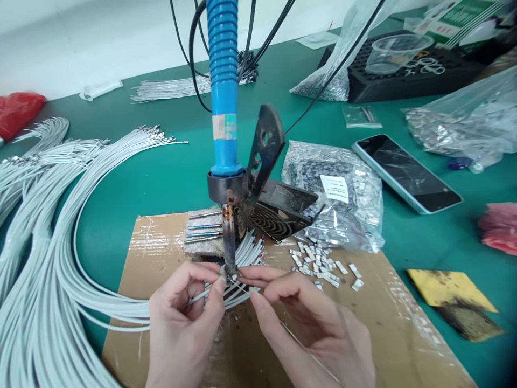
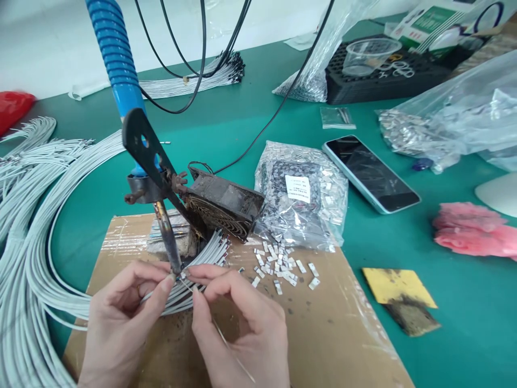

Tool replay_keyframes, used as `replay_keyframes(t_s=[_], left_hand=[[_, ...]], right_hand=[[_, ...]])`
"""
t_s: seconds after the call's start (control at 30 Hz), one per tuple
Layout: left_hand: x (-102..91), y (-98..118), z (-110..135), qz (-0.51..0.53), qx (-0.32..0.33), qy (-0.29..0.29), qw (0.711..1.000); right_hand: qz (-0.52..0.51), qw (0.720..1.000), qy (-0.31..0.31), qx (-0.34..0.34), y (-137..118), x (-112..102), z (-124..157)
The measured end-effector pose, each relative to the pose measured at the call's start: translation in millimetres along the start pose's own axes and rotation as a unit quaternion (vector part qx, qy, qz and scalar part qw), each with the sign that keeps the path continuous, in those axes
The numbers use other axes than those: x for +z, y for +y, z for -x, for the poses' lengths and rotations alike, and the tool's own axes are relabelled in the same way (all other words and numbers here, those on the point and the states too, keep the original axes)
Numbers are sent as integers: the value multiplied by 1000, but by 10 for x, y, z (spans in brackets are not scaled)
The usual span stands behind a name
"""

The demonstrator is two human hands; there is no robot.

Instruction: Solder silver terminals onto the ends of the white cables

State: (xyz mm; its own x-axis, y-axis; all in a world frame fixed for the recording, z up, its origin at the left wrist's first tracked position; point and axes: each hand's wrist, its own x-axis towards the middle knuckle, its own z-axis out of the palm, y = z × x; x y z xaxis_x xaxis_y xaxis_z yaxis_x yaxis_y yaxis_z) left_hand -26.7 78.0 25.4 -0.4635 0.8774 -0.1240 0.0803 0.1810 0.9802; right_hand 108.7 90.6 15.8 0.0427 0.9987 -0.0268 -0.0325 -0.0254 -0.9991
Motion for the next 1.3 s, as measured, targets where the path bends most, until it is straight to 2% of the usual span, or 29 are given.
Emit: replay_keyframes(t_s=[0.17, 0.3, 0.5, 0.7, 0.87, 1.07, 1.2, 1.3], left_hand=[[69, 40, 40, 32, -19, 33, 999], [55, 22, 39, 28, -11, 35, 999], [-69, -74, -29, -17, 13, -43, 999], [55, 22, 31, 28, -19, 30, 999], [96, 65, 44, 39, -20, 34, 998], [51, 38, 28, 31, -9, 37, 999], [20, 23, 17, 11, -1, 2, 1000], [44, 34, 31, 31, -21, 24, 999]], right_hand=[[-4, 1000, -5, -1, -5, 3, -1], [1, 1000, -1, -7, -16, 11, -2], [11, 1000, -4, -1, -2, 17, -5], [3, 1000, -1, -5, -4, 8, -18], [6, 1000, -10, -10, -23, -7, -28], [4, 1000, -9, -15, -11, -6, -28], [13, 1000, -9, -10, -13, -1, -27], [18, 1000, -10, -11, -12, -3, -29]])
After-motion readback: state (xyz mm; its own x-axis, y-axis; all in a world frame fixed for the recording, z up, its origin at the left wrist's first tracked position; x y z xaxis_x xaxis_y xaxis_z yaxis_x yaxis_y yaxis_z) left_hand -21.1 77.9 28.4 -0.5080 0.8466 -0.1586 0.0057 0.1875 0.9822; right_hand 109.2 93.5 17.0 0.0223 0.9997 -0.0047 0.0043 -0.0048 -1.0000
